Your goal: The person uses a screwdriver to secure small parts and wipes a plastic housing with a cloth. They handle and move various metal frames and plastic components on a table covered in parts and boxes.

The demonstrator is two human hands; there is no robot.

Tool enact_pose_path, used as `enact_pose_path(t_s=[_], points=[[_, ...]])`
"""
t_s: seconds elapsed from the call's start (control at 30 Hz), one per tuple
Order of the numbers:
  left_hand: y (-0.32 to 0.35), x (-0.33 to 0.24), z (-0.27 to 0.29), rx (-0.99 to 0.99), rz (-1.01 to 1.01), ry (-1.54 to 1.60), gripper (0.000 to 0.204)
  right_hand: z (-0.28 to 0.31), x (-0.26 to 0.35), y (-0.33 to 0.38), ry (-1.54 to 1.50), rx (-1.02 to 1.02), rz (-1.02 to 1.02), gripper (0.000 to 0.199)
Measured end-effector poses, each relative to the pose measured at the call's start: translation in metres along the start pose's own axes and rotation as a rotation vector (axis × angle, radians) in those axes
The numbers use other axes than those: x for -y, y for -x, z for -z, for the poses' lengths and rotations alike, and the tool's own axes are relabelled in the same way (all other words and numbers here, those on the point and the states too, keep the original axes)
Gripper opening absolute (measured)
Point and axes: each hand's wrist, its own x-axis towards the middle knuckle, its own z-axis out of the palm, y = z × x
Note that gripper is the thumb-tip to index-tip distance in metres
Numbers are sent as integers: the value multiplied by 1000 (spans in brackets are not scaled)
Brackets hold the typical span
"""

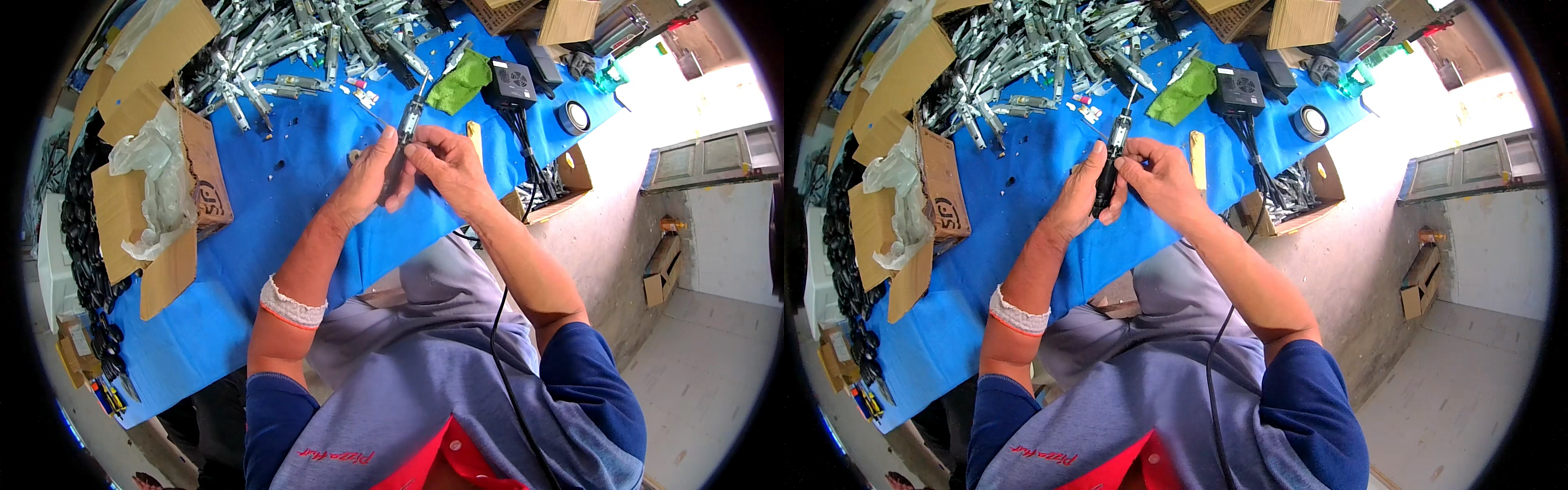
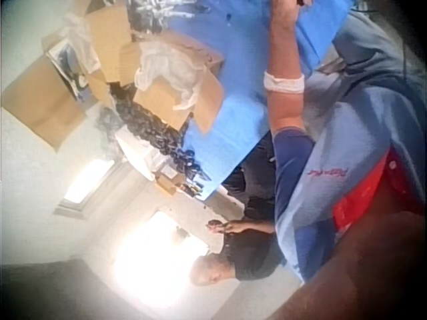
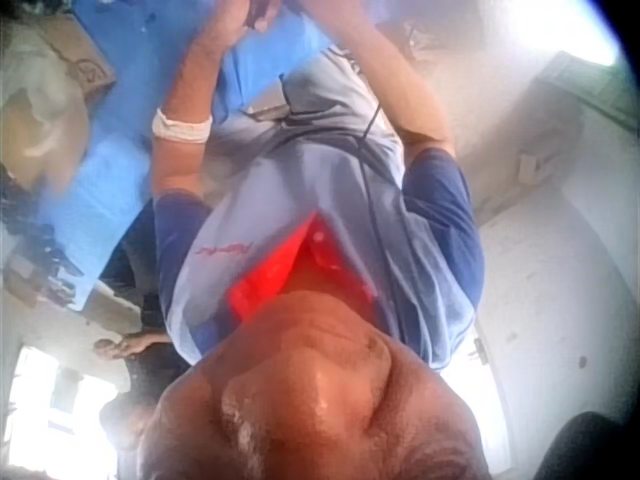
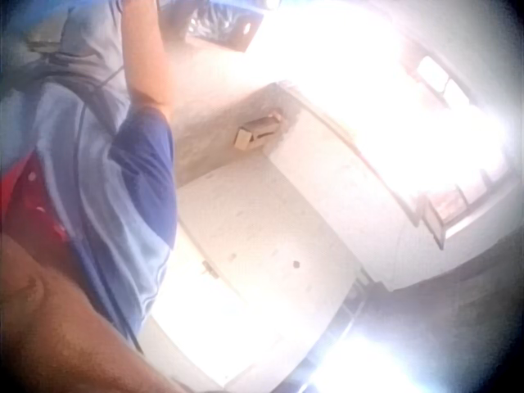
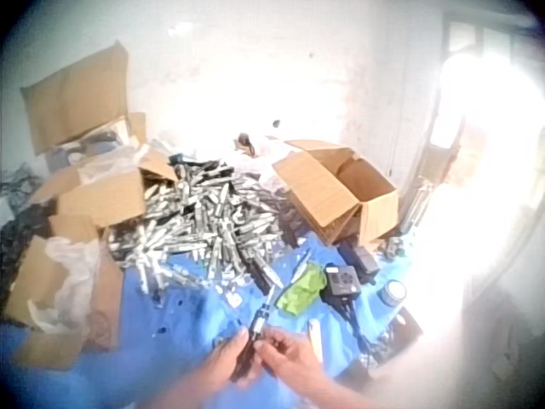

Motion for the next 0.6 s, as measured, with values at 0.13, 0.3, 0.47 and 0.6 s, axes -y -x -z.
enact_pose_path(t_s=[0.13,0.3,0.47,0.6], points=[[-2,3,3,9,2,-16,60,-4,3,1,-55,-29,1,15],[-1,0,1,7,-5,-17,57,-5,0,1,-60,-32,16,15],[2,-4,-2,32,0,-26,60,-6,-2,1,-8,-69,33,12],[2,-2,1,11,2,-46,62,-9,0,1,-9,-84,28,11]])
